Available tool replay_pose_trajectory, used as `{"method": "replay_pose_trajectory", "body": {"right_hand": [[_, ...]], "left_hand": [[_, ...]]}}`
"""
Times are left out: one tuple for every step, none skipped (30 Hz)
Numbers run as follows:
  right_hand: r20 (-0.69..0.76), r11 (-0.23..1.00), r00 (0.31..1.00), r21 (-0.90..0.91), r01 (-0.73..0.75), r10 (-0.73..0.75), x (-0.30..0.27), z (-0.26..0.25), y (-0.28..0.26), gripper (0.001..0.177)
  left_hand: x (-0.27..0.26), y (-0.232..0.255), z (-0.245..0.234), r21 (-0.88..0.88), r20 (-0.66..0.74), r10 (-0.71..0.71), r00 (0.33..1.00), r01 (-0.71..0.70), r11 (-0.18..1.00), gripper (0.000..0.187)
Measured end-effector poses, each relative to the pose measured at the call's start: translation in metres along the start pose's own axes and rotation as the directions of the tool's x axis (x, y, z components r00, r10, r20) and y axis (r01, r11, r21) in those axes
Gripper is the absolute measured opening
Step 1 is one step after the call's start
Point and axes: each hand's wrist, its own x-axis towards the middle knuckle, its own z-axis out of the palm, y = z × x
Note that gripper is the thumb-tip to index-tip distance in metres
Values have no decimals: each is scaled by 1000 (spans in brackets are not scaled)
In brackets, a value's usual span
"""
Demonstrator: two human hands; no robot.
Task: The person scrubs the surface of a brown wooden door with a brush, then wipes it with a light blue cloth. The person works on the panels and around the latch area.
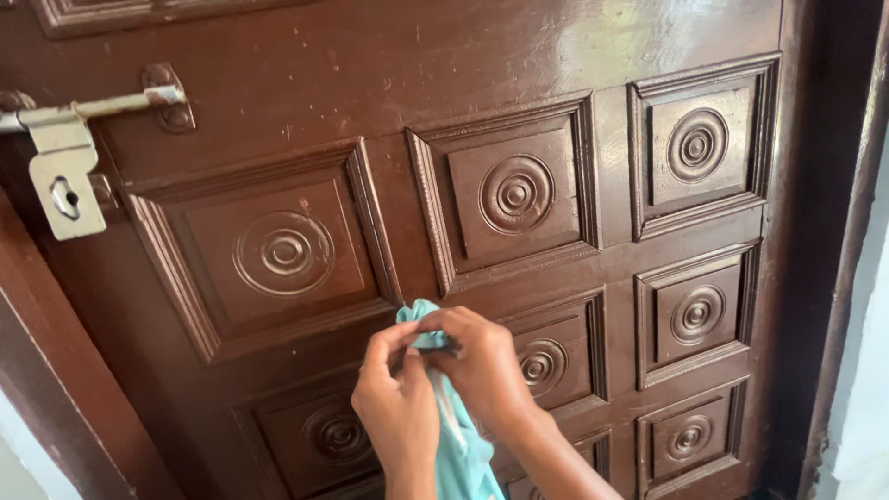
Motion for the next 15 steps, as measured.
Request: {"method": "replay_pose_trajectory", "body": {"right_hand": [[-66, 998, 997, 38, -41, 43, 2, -1, 1, 31], [-129, 994, 988, 76, -78, 87, 6, -6, 3, 33], [-189, 987, 973, 117, -112, 133, 8, -11, 5, 34], [-316, 999, 949, 39, 17, -4, 10, -18, 9, 35], [-426, 989, 893, -55, 136, -146, 12, -26, 13, 35], [-511, 958, 810, -164, 235, -286, 13, -31, 18, 35], [-525, 939, 784, -271, 214, -330, 13, -30, 24, 34], [-529, 907, 761, -377, 187, -376, 14, -29, 32, 33], [-527, 865, 737, -477, 155, -423, 15, -27, 41, 32], [-417, 801, 769, -565, 198, -484, 14, -18, 49, 39], [-299, 728, 793, -640, 245, -530, 11, -8, 57, 46], [-261, 747, 811, -598, 290, -524, 2, -3, 63, 46], [-222, 765, 826, -552, 331, -518, -7, 1, 68, 46], [-184, 781, 837, -503, 371, -516, -11, 1, 71, 47], [-183, 771, 826, -507, 385, -533, -10, -2, 75, 47]], "left_hand": [[1, 5, -2, -25, 57, -6, 998, 7, 1000, 24], [1, 11, -3, -15, 89, 16, 996, -15, 1000, 25], [0, 15, -2, -5, 122, 38, 992, -38, 999, 27], [0, 19, 0, 2, 153, 60, 986, -61, 998, 28], [1, 20, 2, 58, 131, 157, 979, -165, 985, 28], [-1, 21, 5, 116, 114, 248, 962, -260, 958, 28], [-1, 19, 8, 175, 103, 337, 936, -351, 920, 28], [-3, 17, 12, 200, 68, 315, 947, -322, 925, 27], [-4, 14, 17, 225, 31, 292, 956, -291, 930, 27], [-6, 11, 22, 248, -1, 269, 963, -260, 933, 26], [-7, 7, 27, 295, 16, 259, 966, -252, 922, 26], [-9, 3, 30, 342, 39, 252, 967, -250, 906, 26], [-9, 0, 34, 389, 61, 244, 968, -248, 887, 26], [-9, -3, 38, 447, 124, 246, 961, -275, 851, 33], [-8, -5, 41, 500, 187, 243, 952, -305, 811, 42]]}}
